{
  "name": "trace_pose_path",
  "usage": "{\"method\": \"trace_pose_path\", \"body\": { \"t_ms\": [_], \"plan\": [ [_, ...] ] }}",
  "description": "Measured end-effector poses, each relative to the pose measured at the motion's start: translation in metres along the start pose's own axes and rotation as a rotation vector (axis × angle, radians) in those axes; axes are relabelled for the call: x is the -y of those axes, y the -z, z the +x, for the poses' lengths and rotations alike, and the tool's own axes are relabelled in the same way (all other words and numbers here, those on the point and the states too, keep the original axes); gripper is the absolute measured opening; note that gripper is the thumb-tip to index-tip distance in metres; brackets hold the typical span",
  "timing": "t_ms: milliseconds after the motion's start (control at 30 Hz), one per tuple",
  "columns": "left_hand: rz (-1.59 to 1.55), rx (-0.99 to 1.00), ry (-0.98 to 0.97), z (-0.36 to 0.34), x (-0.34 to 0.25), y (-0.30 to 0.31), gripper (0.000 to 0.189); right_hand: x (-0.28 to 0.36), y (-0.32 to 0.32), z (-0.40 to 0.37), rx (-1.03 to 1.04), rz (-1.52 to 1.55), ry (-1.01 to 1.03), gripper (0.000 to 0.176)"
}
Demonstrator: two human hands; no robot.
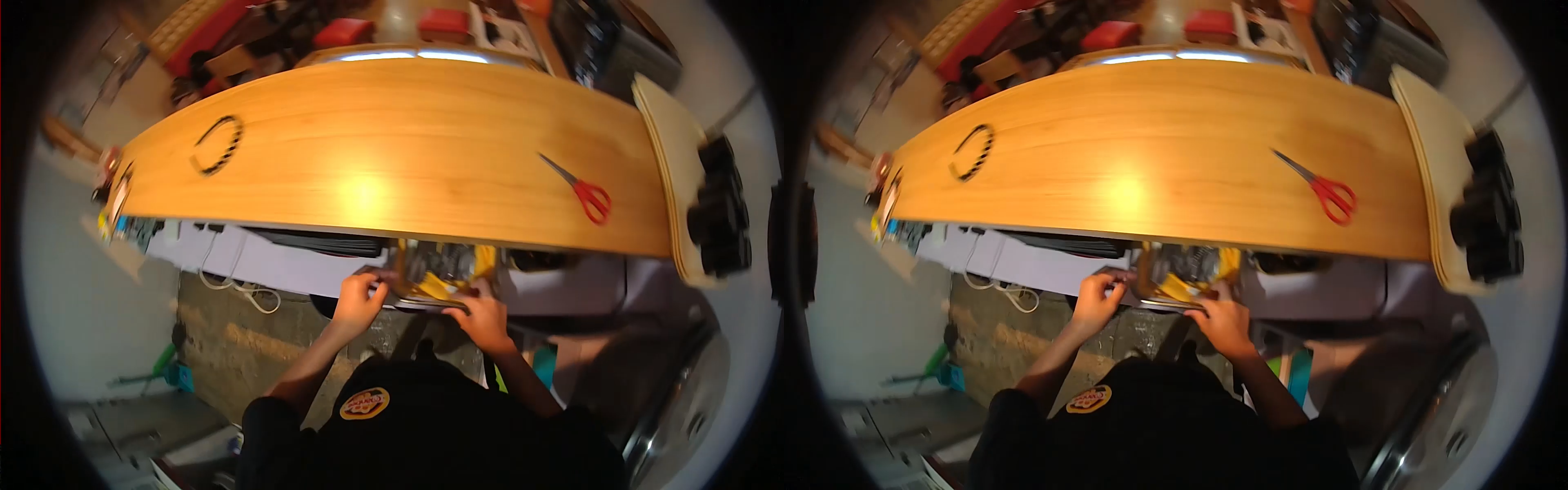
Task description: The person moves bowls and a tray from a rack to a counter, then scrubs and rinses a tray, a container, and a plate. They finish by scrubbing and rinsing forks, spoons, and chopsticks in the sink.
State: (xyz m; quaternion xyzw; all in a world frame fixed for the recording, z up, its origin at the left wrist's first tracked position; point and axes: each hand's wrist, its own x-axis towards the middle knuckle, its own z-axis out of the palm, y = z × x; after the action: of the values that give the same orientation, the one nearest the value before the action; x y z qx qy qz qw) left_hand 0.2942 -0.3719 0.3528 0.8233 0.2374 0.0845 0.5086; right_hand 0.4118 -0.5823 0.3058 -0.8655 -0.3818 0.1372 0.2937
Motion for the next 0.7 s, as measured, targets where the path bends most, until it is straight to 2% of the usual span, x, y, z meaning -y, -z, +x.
{"method": "trace_pose_path", "body": {
  "t_ms": [100,167,200,300,333,367,433,467,500,533,567,633,700],
  "plan": [
    [0.057,-0.245,-0.024,-0.042,0.026,0.044,0.020,0.000,-0.019,0.010,-0.132,0.018,-0.035,0.020],
    [0.075,-0.424,0.034,-0.078,0.038,0.068,0.020,0.005,-0.026,0.023,-0.300,0.020,0.102,0.024],
    [0.065,-0.488,0.063,-0.097,0.049,0.079,0.021,0.004,-0.032,0.030,-0.321,0.035,0.113,0.025],
    [0.055,-0.573,0.138,-0.171,0.080,0.104,0.022,0.000,-0.045,0.043,-0.351,-0.057,0.211,0.024],
    [0.144,-0.557,0.133,-0.201,0.081,0.116,0.023,-0.010,-0.048,0.040,-0.319,0.005,0.150,0.024],
    [0.116,-0.587,0.175,-0.233,0.089,0.125,0.024,-0.053,-0.060,0.050,-0.336,0.093,0.147,0.025],
    [0.054,-0.637,0.261,-0.303,0.111,0.139,0.024,-0.050,-0.034,0.046,-0.313,-0.594,0.184,0.047],
    [0.058,-0.687,0.265,-0.339,0.125,0.147,0.023,0.053,-0.019,0.041,0.014,-0.983,-0.420,0.065],
    [0.046,-0.727,0.306,-0.377,0.137,0.152,0.023,0.129,-0.019,0.011,-0.208,-0.800,-0.445,0.073],
    [0.043,-0.780,0.332,-0.402,0.164,0.154,0.023,0.148,-0.047,0.012,-0.386,-0.778,-0.382,0.067],
    [0.036,-0.823,0.358,-0.441,0.168,0.166,0.023,0.165,-0.053,0.002,-0.460,-0.731,-0.237,0.063],
    [0.051,-0.881,0.425,-0.510,0.179,0.182,0.021,0.226,-0.088,-0.011,-0.413,-0.627,-0.069,0.057],
    [0.077,-0.919,0.488,-0.577,0.188,0.199,0.020,0.282,-0.143,-0.020,-0.328,-0.478,0.232,0.052]
  ]
}}
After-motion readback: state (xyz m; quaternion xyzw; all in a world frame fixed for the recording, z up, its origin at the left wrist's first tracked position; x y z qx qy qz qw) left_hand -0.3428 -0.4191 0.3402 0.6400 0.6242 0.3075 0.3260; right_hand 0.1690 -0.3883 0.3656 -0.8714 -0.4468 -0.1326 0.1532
